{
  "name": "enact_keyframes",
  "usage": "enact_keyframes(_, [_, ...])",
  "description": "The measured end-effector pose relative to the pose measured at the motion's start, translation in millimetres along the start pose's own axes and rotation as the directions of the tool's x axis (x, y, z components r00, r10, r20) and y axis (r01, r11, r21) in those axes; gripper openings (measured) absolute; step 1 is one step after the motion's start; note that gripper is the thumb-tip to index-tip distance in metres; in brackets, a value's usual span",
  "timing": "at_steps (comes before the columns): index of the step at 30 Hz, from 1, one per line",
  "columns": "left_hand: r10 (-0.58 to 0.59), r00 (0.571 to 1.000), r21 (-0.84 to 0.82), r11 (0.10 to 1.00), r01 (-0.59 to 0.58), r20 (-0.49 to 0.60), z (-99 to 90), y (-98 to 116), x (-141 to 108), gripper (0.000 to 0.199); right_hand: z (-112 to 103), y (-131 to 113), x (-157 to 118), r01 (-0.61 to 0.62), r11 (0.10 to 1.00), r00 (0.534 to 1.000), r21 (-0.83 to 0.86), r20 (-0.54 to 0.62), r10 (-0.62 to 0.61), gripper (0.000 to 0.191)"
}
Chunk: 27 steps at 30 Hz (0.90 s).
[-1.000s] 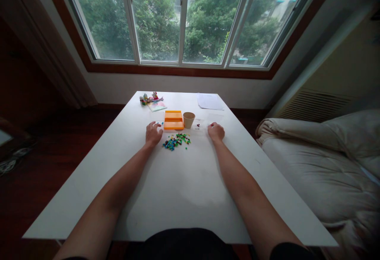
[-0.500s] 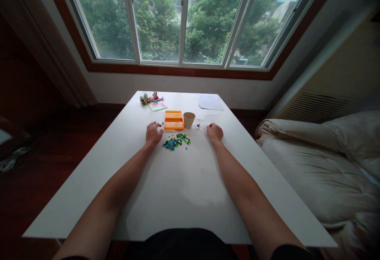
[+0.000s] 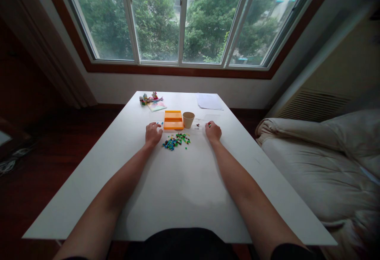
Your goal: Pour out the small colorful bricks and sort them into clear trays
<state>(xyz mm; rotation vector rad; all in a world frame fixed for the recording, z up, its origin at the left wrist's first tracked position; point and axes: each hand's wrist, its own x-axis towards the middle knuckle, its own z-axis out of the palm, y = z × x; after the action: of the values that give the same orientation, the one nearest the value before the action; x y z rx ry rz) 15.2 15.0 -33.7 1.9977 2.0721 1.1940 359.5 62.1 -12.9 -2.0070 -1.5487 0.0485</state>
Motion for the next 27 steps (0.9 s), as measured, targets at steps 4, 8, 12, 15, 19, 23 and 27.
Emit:
enact_keyframes(4, [0.010,1.000,0.002,1.000,-0.010,-0.006,-2.3,2,-1,0.023,2,-21,-15,0.256,0.956,0.967,0.140,-0.026,-0.255,0.024])
enact_keyframes(8, [0.001,1.000,0.001,1.000,-0.001,0.003,-4.5,4,-1,0.022,7,-56,-46,0.576,0.771,0.799,0.272,0.012,-0.601,0.017])
enact_keyframes(12, [-0.009,1.000,0.009,1.000,0.009,-0.001,-5.5,4,-1,0.022,8,-88,-81,0.798,0.445,0.464,0.407,0.059,-0.884,0.012])
enact_keyframes(15, [-0.003,1.000,0.011,1.000,0.003,-0.012,-5.7,4,-2,0.022,9,-98,-97,0.854,0.300,0.290,0.425,0.089,-0.953,0.012])
enact_keyframes(19, [-0.001,1.000,0.007,1.000,0.002,-0.020,-5.5,4,-2,0.021,13,-95,-97,0.893,0.285,0.253,0.348,0.133,-0.958,0.011])
enact_keyframes(23, [0.000,1.000,0.008,1.000,0.000,-0.020,-5.1,4,-2,0.021,16,-91,-91,0.903,0.293,0.259,0.314,0.147,-0.955,0.010])
enact_keyframes(27, [0.015,0.999,0.011,1.000,-0.015,-0.029,-4.5,2,-2,0.021,16,-92,-93,0.898,0.281,0.243,0.338,0.152,-0.958,0.015])
